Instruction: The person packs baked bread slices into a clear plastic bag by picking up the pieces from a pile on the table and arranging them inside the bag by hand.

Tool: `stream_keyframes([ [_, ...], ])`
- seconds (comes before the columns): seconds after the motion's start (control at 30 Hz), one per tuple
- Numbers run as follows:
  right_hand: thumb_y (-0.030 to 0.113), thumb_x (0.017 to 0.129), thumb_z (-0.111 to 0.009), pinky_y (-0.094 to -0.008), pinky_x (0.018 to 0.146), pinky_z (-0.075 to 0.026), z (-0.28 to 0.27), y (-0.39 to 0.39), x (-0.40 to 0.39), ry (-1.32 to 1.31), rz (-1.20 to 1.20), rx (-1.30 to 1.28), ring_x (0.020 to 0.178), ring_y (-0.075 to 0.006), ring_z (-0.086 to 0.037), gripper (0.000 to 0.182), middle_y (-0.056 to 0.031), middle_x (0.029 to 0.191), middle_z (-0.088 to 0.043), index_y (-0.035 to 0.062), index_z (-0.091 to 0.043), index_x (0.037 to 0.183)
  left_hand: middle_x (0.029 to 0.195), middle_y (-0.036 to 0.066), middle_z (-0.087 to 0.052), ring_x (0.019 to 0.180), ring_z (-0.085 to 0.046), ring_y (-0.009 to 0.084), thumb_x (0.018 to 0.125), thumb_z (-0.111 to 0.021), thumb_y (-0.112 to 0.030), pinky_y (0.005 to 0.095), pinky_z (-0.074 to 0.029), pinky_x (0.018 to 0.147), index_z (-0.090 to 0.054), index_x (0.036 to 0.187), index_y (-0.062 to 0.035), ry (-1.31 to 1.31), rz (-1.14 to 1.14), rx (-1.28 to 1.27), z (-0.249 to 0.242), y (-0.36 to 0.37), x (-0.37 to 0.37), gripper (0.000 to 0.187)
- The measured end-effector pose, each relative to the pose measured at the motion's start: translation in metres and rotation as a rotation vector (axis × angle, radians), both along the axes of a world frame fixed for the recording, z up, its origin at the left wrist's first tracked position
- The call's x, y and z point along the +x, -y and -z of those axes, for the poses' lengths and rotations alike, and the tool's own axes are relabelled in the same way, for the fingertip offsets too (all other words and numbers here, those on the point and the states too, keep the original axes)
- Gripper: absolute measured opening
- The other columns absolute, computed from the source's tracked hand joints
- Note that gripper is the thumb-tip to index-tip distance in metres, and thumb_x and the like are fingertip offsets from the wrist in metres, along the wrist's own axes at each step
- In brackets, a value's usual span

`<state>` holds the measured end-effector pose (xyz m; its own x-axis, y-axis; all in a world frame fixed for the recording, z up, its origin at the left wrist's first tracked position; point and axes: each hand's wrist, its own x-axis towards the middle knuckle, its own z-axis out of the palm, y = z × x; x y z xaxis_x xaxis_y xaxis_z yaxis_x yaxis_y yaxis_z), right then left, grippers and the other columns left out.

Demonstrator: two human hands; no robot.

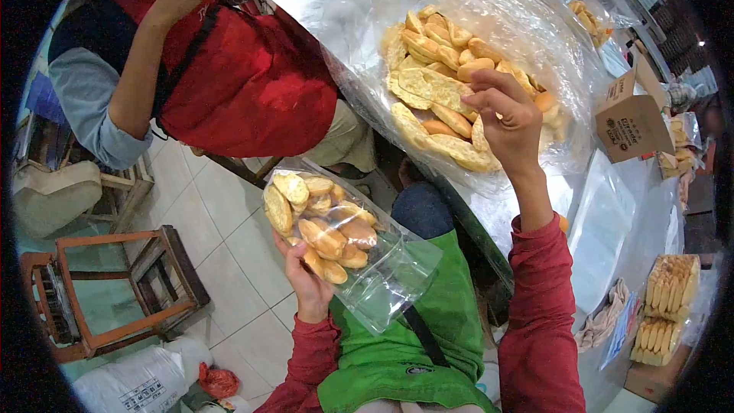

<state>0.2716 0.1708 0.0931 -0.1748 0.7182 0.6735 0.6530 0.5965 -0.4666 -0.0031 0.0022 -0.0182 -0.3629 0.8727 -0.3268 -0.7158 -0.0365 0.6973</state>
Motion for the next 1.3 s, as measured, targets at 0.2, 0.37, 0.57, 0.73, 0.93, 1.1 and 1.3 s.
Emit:
stream_keyframes([
  [0.2,-0.009,0.073,-0.065,-0.0279,0.072,-0.054,-0.003,0.001,-0.002,0.015,0.034,0.052,0.089,-0.0197,-0.067,0.019,-0.0071,0.098,-0.068,0.0055,-0.069,0.084,0.135,0.010,-0.045,0.120,-0.049,0.0284,0.085,-0.044,-0.016,0.0438,-0.043,0.101,-0.030,0.143,-0.0156,0.025,-0.015,0.006,-0.002,0.000,0.001,0.060],
  [0.37,-0.001,0.076,-0.069,-0.0286,0.072,-0.053,-0.008,0.003,0.000,-0.236,0.158,-0.002,0.085,-0.0177,-0.068,0.016,-0.0096,0.096,-0.069,0.0033,-0.070,0.092,0.135,0.011,-0.045,0.120,-0.049,0.0282,0.085,-0.043,-0.015,0.0436,-0.043,0.101,-0.030,0.143,-0.0151,0.003,-0.020,0.009,-0.005,-0.001,0.002,0.060],
  [0.57,0.013,0.082,-0.070,-0.0250,0.065,-0.052,0.000,0.004,0.018,-0.370,0.311,-0.505,0.074,-0.0114,-0.066,0.035,-0.0097,0.087,-0.069,-0.0043,-0.064,0.111,0.135,0.010,-0.045,0.121,-0.048,0.0277,0.084,-0.043,-0.014,0.0428,-0.043,0.101,-0.031,0.143,-0.0136,-0.008,-0.020,0.009,-0.009,-0.004,0.004,0.060],
  [0.73,0.018,0.082,-0.069,-0.0266,0.062,-0.054,0.006,0.001,0.027,-0.280,0.387,-0.538,0.072,-0.0123,-0.066,0.037,-0.0088,0.087,-0.069,0.0027,-0.064,0.115,0.142,0.010,-0.037,0.129,-0.040,0.0271,0.082,-0.047,-0.012,0.0418,-0.036,0.107,-0.020,0.148,-0.0170,0.023,0.015,0.061,-0.006,-0.002,0.001,0.071],
  [0.93,0.012,0.082,-0.073,-0.0240,0.071,-0.050,-0.010,0.012,0.023,-0.284,0.535,-0.694,0.078,-0.0103,-0.061,0.036,-0.0055,0.095,-0.066,-0.0008,-0.062,0.114,0.140,0.009,-0.038,0.128,-0.041,0.0268,0.083,-0.047,-0.013,0.0413,-0.035,0.107,-0.023,0.147,-0.0152,0.019,0.026,0.037,-0.008,0.000,0.002,0.068],
  [1.1,0.012,0.083,-0.072,-0.0268,0.068,-0.052,-0.028,0.050,0.026,-0.706,0.124,-0.527,0.080,-0.0170,-0.065,0.039,-0.0122,0.095,-0.066,-0.0041,-0.057,0.114,0.136,0.011,-0.045,0.122,-0.048,0.0279,0.084,-0.046,-0.016,0.0420,-0.041,0.103,-0.032,0.142,-0.0106,0.000,0.000,0.051,-0.010,-0.006,0.003,0.059],
  [1.3,0.019,0.074,-0.074,-0.0242,0.065,-0.048,-0.046,0.165,0.010,-0.610,0.092,-0.775,0.074,-0.0133,-0.060,0.040,-0.0098,0.087,-0.061,-0.0017,-0.051,0.099,0.135,0.010,-0.045,0.121,-0.049,0.0273,0.085,-0.044,-0.015,0.0420,-0.041,0.103,-0.032,0.142,-0.0118,0.002,-0.090,0.092,-0.016,-0.015,-0.001,0.058],
])
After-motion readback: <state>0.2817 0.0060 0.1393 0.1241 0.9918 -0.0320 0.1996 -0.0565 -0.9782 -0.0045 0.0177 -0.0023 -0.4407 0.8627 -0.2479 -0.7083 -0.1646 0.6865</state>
